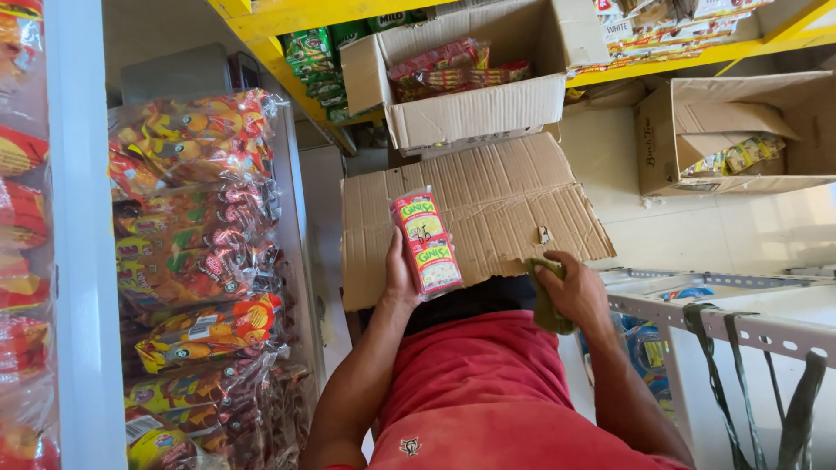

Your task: Wiping down individual seasoning packets with a cloth and organizing them for restocking.

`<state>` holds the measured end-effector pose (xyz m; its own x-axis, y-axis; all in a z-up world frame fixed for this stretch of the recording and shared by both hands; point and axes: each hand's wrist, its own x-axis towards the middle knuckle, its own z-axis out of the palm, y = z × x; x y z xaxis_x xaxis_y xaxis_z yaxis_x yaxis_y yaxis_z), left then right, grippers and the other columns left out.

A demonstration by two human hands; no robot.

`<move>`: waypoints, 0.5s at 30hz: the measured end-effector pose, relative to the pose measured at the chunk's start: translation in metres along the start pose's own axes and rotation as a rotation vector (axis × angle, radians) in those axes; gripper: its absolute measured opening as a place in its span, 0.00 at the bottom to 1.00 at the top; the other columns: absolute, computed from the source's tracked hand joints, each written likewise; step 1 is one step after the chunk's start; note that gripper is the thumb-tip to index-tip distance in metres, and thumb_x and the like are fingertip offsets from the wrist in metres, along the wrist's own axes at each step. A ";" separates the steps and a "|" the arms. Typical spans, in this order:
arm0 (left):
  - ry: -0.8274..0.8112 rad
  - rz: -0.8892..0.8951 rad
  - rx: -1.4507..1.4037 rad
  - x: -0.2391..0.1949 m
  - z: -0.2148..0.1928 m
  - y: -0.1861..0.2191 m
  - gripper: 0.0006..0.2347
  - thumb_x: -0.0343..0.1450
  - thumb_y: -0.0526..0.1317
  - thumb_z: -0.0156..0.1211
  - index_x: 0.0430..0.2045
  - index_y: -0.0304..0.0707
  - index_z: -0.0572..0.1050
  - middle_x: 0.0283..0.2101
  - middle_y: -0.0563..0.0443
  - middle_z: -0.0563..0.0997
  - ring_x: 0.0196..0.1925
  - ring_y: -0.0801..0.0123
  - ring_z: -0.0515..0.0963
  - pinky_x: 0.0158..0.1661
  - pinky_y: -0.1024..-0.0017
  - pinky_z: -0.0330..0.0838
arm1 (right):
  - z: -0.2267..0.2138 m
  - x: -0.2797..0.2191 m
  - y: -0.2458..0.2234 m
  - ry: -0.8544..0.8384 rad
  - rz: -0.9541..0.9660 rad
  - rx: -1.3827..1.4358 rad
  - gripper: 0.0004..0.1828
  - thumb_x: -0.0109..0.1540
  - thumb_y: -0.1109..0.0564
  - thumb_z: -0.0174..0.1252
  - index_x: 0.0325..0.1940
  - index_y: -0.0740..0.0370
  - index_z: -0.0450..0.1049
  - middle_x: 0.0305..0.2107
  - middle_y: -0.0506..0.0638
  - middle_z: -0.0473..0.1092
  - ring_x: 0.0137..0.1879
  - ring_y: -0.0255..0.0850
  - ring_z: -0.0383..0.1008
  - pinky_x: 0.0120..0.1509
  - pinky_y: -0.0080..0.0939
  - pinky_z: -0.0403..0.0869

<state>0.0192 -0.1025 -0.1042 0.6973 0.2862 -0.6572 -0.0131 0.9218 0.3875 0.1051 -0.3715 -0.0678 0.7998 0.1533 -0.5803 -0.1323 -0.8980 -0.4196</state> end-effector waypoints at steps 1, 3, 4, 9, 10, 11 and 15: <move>-0.027 0.006 -0.005 -0.006 0.007 0.003 0.31 0.67 0.65 0.58 0.57 0.45 0.73 0.54 0.40 0.78 0.57 0.50 0.78 0.58 0.51 0.73 | -0.002 -0.004 -0.006 0.032 -0.015 0.048 0.28 0.60 0.32 0.58 0.63 0.35 0.75 0.50 0.62 0.77 0.62 0.63 0.72 0.68 0.63 0.70; -0.057 0.003 -0.026 -0.008 0.011 0.002 0.31 0.67 0.66 0.58 0.57 0.44 0.73 0.54 0.39 0.78 0.57 0.49 0.79 0.57 0.50 0.73 | 0.002 -0.016 -0.022 0.121 -0.131 0.227 0.25 0.60 0.37 0.60 0.60 0.39 0.77 0.45 0.62 0.77 0.57 0.63 0.75 0.61 0.61 0.71; -0.089 0.001 -0.045 -0.010 0.012 0.001 0.32 0.67 0.66 0.59 0.57 0.44 0.73 0.54 0.39 0.79 0.56 0.49 0.79 0.56 0.49 0.74 | 0.004 -0.023 -0.030 0.212 -0.245 0.409 0.21 0.61 0.42 0.63 0.57 0.43 0.79 0.41 0.62 0.78 0.52 0.62 0.77 0.54 0.59 0.73; -0.274 -0.021 -0.065 0.041 -0.037 -0.028 0.28 0.70 0.59 0.59 0.58 0.38 0.72 0.54 0.33 0.78 0.55 0.43 0.80 0.57 0.41 0.71 | 0.034 -0.016 -0.063 0.385 -0.636 0.618 0.19 0.61 0.51 0.65 0.56 0.53 0.78 0.40 0.61 0.76 0.46 0.55 0.77 0.50 0.54 0.72; -0.320 -0.006 -0.046 0.046 -0.041 -0.031 0.27 0.71 0.57 0.58 0.59 0.36 0.71 0.54 0.32 0.78 0.54 0.42 0.80 0.56 0.40 0.72 | 0.042 -0.016 -0.073 0.413 -0.744 0.606 0.21 0.59 0.52 0.67 0.56 0.53 0.78 0.38 0.61 0.75 0.45 0.56 0.77 0.49 0.54 0.72; -0.320 -0.002 -0.043 0.024 -0.018 -0.018 0.27 0.71 0.57 0.58 0.59 0.36 0.71 0.54 0.32 0.78 0.54 0.42 0.80 0.56 0.40 0.72 | 0.043 -0.018 -0.079 0.413 -0.748 0.610 0.21 0.59 0.52 0.67 0.56 0.53 0.78 0.38 0.61 0.75 0.45 0.56 0.77 0.49 0.54 0.72; -0.417 0.422 0.397 -0.058 0.059 0.017 0.27 0.70 0.55 0.61 0.57 0.35 0.68 0.52 0.45 0.73 0.57 0.61 0.72 0.60 0.58 0.67 | 0.046 -0.027 -0.097 0.540 -1.059 0.247 0.15 0.55 0.52 0.69 0.46 0.46 0.81 0.39 0.47 0.75 0.42 0.48 0.78 0.47 0.47 0.76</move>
<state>0.0206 -0.1190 -0.0214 0.9075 0.4000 -0.1279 -0.1354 0.5671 0.8124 0.0691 -0.2702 -0.0434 0.7127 0.5194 0.4715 0.6739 -0.3204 -0.6657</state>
